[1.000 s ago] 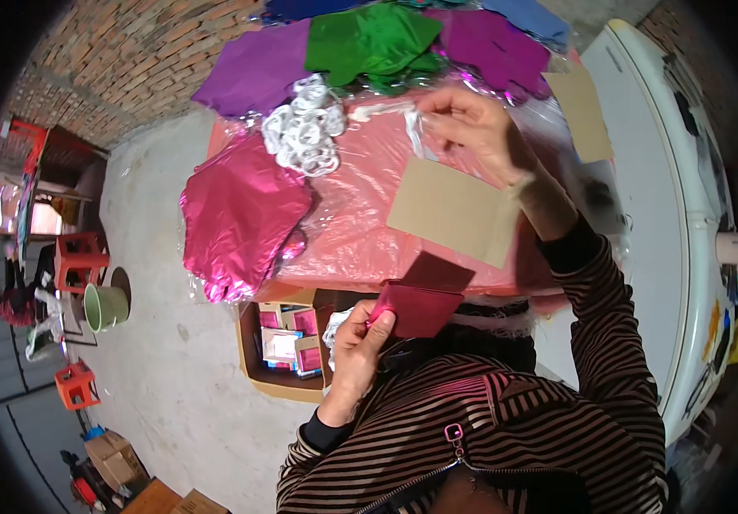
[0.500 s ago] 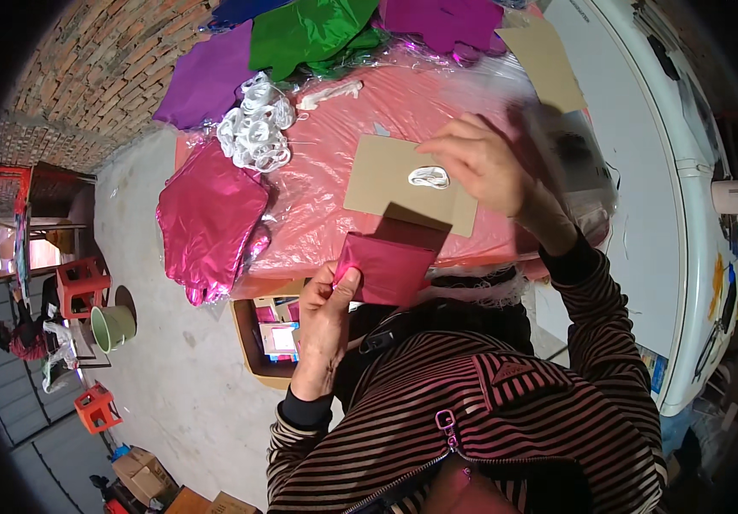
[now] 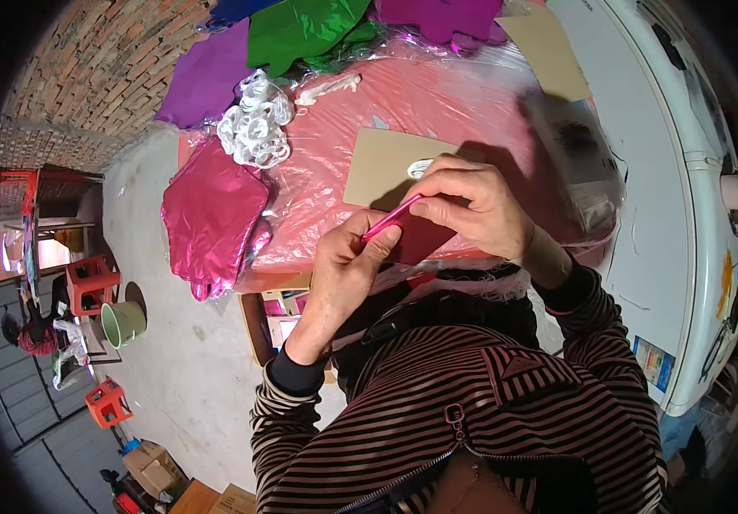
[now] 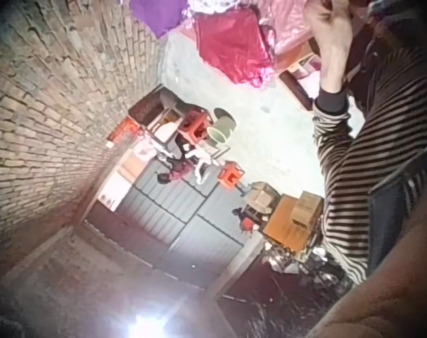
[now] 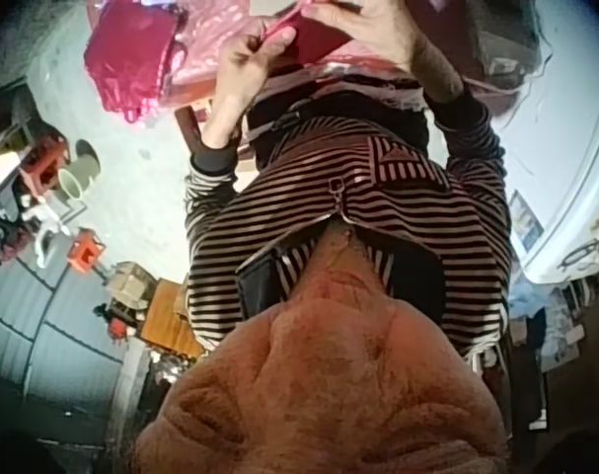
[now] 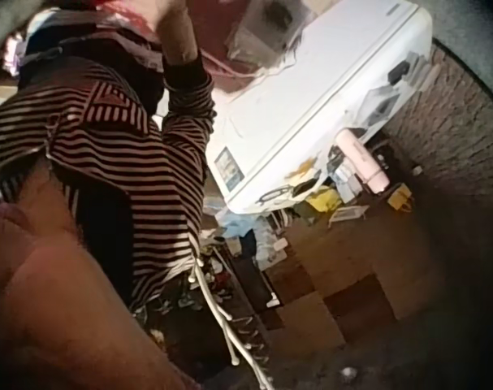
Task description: The person folds a deflated foil balloon by hand, places it onto a cardboard packaging card, fits it into a plastic sleeve, and then sorts other deflated balloons on the table.
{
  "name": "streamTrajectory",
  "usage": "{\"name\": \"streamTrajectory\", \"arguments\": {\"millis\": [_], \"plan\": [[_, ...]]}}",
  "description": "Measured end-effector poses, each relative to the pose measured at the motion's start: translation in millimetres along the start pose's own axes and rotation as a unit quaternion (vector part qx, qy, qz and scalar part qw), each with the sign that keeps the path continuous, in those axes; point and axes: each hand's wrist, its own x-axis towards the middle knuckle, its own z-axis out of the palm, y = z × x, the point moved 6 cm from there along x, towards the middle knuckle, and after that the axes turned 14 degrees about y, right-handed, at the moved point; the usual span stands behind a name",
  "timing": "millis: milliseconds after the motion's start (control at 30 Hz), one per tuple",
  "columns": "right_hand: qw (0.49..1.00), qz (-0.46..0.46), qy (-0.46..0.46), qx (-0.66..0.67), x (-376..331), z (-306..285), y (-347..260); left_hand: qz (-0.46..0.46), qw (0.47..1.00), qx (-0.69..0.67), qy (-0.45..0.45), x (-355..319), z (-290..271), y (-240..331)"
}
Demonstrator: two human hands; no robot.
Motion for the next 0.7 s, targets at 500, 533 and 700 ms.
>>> {"name": "streamTrajectory", "arguments": {"millis": [500, 533, 700], "plan": [[0.935, 0.225, 0.227, 0.154, -50, 7, 30, 0.113, 0.951, -0.229, 0.176, -1, 22, -18], [0.933, 0.225, 0.233, 0.156, -51, 6, 29, 0.112, 0.952, -0.234, 0.163, 1, 22, -17], [0.931, 0.210, 0.250, 0.165, -54, 5, 27, 0.066, 0.945, -0.285, 0.145, 1, 30, -8]]}}
